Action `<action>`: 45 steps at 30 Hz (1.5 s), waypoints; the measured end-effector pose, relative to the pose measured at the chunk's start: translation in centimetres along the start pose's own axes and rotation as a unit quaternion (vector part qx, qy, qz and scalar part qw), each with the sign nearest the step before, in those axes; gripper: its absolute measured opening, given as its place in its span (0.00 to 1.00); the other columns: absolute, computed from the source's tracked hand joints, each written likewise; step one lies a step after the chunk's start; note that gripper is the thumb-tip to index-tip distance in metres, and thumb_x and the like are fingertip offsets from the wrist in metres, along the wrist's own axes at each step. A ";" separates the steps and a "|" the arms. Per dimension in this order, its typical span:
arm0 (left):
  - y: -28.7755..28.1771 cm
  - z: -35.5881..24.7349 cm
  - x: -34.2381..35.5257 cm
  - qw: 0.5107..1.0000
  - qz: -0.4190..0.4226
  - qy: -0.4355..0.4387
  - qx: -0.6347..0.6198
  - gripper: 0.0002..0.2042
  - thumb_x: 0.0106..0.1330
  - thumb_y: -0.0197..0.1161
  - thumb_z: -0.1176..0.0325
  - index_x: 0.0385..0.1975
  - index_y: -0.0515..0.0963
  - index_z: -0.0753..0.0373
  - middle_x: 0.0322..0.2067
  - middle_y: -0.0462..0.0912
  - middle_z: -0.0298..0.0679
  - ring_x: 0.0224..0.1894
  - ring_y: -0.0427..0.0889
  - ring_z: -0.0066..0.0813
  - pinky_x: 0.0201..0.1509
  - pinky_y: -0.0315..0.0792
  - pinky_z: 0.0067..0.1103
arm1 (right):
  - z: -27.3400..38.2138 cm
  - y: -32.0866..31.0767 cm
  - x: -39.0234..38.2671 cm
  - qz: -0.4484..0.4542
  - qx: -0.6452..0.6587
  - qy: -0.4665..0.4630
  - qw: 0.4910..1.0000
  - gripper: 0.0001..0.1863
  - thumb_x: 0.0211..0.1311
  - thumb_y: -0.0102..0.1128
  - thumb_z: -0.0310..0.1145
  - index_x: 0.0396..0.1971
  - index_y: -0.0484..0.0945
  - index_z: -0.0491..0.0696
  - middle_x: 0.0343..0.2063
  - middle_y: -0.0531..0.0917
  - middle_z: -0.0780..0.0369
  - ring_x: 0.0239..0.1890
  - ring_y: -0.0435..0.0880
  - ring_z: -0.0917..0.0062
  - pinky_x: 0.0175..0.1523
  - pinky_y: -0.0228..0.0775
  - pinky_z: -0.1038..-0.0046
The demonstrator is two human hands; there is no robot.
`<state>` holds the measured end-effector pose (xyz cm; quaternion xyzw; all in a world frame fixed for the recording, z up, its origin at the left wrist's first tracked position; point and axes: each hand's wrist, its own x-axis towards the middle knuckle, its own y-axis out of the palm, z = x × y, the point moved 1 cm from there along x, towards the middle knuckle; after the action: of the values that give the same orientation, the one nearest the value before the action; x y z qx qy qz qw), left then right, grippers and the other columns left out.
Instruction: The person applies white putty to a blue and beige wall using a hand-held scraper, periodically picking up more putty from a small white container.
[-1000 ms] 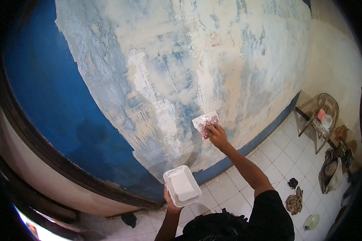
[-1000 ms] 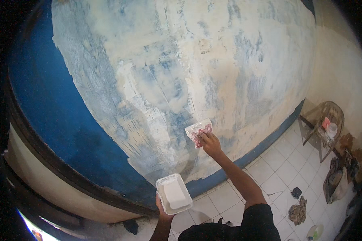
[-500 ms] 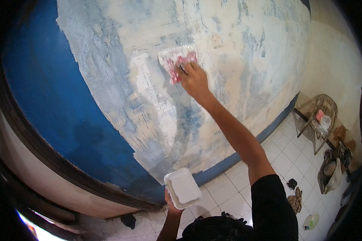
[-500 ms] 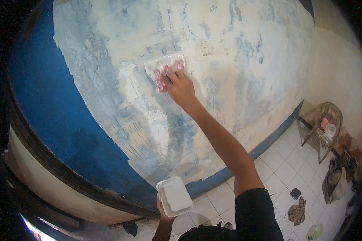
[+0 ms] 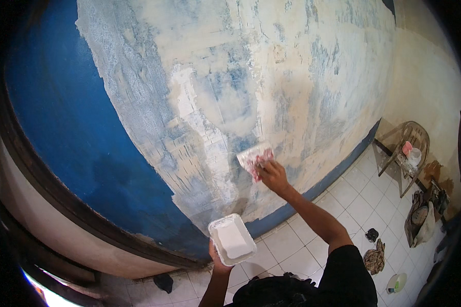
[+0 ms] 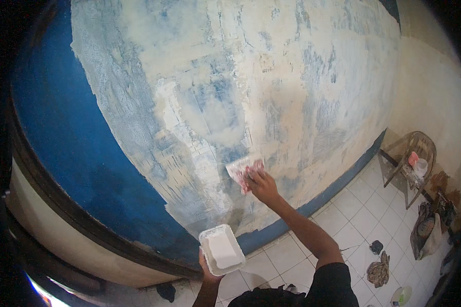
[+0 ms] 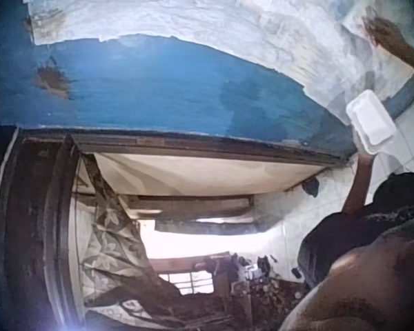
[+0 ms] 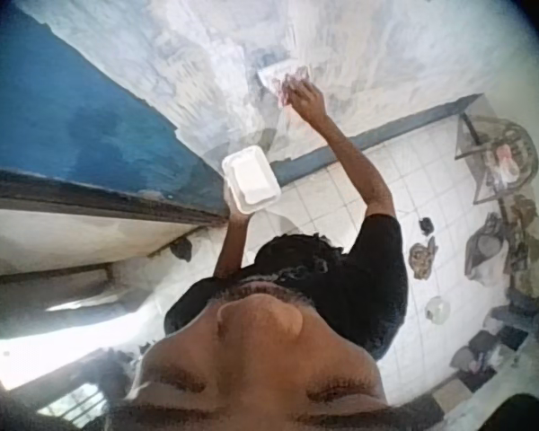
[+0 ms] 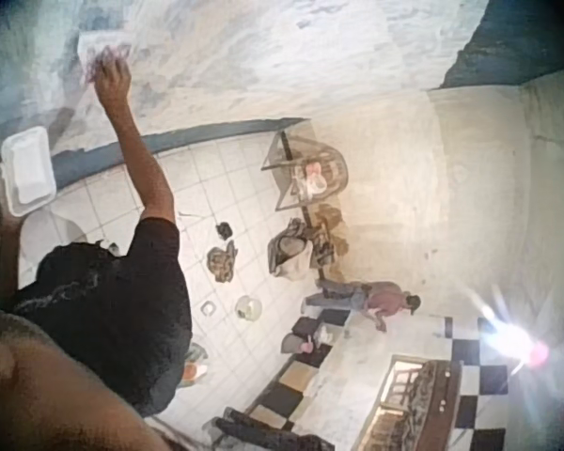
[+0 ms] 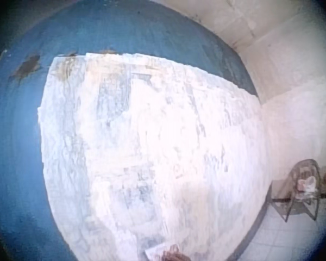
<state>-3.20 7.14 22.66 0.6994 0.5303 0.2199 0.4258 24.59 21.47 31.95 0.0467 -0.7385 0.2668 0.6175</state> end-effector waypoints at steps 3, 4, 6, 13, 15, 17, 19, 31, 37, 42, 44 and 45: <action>1.9 -0.3 -0.6 0.998 0.047 -0.015 -0.044 0.35 0.64 0.43 0.36 0.64 0.61 0.55 0.59 0.70 0.42 0.58 0.72 0.46 0.60 0.68 0.44 | 0.4 -1.3 10.0 -0.136 -0.015 -0.026 0.990 0.18 0.31 0.64 0.21 0.31 0.83 0.46 0.32 0.78 0.63 0.27 0.76 0.71 0.29 0.70 0.72; 2.2 -0.4 -0.7 0.997 0.056 -0.019 -0.047 0.35 0.64 0.43 0.36 0.65 0.61 0.55 0.59 0.70 0.42 0.58 0.72 0.45 0.60 0.67 0.44 | 0.7 -2.0 13.1 -0.147 -0.003 -0.041 0.988 0.18 0.33 0.64 0.21 0.32 0.83 0.46 0.32 0.78 0.62 0.27 0.76 0.71 0.29 0.70 0.71; 2.5 -0.3 -0.7 0.996 0.068 -0.026 -0.049 0.35 0.64 0.43 0.36 0.65 0.61 0.55 0.59 0.70 0.42 0.58 0.72 0.45 0.60 0.67 0.44 | 0.6 -1.8 18.0 -0.159 -0.032 -0.052 0.985 0.17 0.34 0.64 0.21 0.31 0.83 0.46 0.33 0.78 0.61 0.27 0.76 0.71 0.29 0.70 0.71; 0.9 -1.0 -0.8 0.998 0.053 -0.003 -0.019 0.36 0.64 0.42 0.36 0.65 0.61 0.55 0.59 0.69 0.43 0.59 0.71 0.45 0.61 0.67 0.44 | 0.8 5.9 7.8 -0.123 -0.045 -0.055 0.990 0.10 0.45 0.63 0.24 0.32 0.82 0.43 0.33 0.78 0.60 0.33 0.76 0.68 0.32 0.70 0.68; -1.0 -1.1 -0.9 0.999 0.030 0.001 -0.018 0.35 0.64 0.42 0.36 0.64 0.61 0.55 0.59 0.69 0.42 0.58 0.72 0.45 0.60 0.67 0.44 | 2.8 7.6 0.7 -0.035 -0.039 -0.011 0.999 0.10 0.45 0.63 0.25 0.31 0.81 0.43 0.34 0.78 0.59 0.35 0.77 0.67 0.34 0.72 0.67; -2.1 -1.3 -0.1 1.000 0.013 0.002 0.018 0.35 0.64 0.41 0.36 0.64 0.62 0.55 0.59 0.69 0.42 0.58 0.72 0.44 0.60 0.68 0.43 | 3.8 7.3 -4.7 0.026 -0.019 -0.003 0.999 0.11 0.43 0.61 0.27 0.32 0.81 0.44 0.36 0.77 0.62 0.39 0.77 0.68 0.39 0.73 0.67; -3.1 -0.8 0.4 1.000 0.000 -0.011 0.028 0.35 0.64 0.41 0.36 0.64 0.62 0.56 0.58 0.70 0.42 0.58 0.72 0.44 0.59 0.68 0.43 | 3.6 6.3 -9.5 0.155 0.017 0.039 0.987 0.19 0.45 0.58 0.28 0.41 0.79 0.47 0.47 0.75 0.59 0.53 0.74 0.65 0.52 0.71 0.63; -4.1 -0.9 1.1 1.000 0.008 -0.006 0.011 0.34 0.65 0.40 0.37 0.64 0.62 0.55 0.58 0.71 0.42 0.56 0.73 0.45 0.58 0.70 0.43 | -0.8 -3.4 20.0 -0.192 -0.048 -0.046 0.979 0.19 0.38 0.64 0.23 0.37 0.83 0.49 0.36 0.78 0.62 0.31 0.78 0.71 0.31 0.72 0.74; -1.7 -1.4 0.9 0.999 0.018 -0.013 -0.023 0.34 0.64 0.43 0.38 0.63 0.63 0.55 0.58 0.71 0.42 0.56 0.73 0.44 0.58 0.69 0.44 | -3.3 -1.9 25.0 -0.169 -0.080 -0.064 0.980 0.18 0.40 0.60 0.22 0.37 0.83 0.48 0.34 0.77 0.62 0.32 0.76 0.71 0.33 0.72 0.72; -1.8 -1.4 1.1 0.999 0.028 -0.016 -0.032 0.35 0.65 0.41 0.37 0.64 0.61 0.56 0.58 0.70 0.43 0.56 0.74 0.46 0.58 0.69 0.45 | -2.7 1.6 14.4 -0.081 -0.077 -0.038 0.993 0.17 0.40 0.60 0.24 0.36 0.82 0.46 0.38 0.77 0.61 0.37 0.77 0.70 0.36 0.74 0.72; -2.4 -1.4 1.1 0.998 0.034 -0.038 -0.038 0.35 0.65 0.41 0.37 0.64 0.61 0.55 0.58 0.70 0.43 0.56 0.73 0.46 0.58 0.69 0.45 | -1.9 1.8 8.8 -0.052 -0.064 -0.031 0.996 0.18 0.39 0.61 0.25 0.36 0.81 0.46 0.38 0.77 0.62 0.38 0.78 0.70 0.37 0.74 0.72; -2.7 -1.1 0.9 0.998 0.034 -0.038 -0.038 0.35 0.65 0.41 0.37 0.64 0.61 0.55 0.58 0.70 0.43 0.56 0.73 0.46 0.58 0.69 0.45 | -1.5 1.7 6.4 -0.039 -0.061 -0.029 0.997 0.19 0.38 0.62 0.26 0.37 0.81 0.46 0.38 0.77 0.62 0.38 0.78 0.70 0.37 0.75 0.71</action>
<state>-5.23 8.57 20.93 0.7081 0.4814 0.2274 0.4638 23.72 25.26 37.53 0.0456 -0.7687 0.1959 0.6072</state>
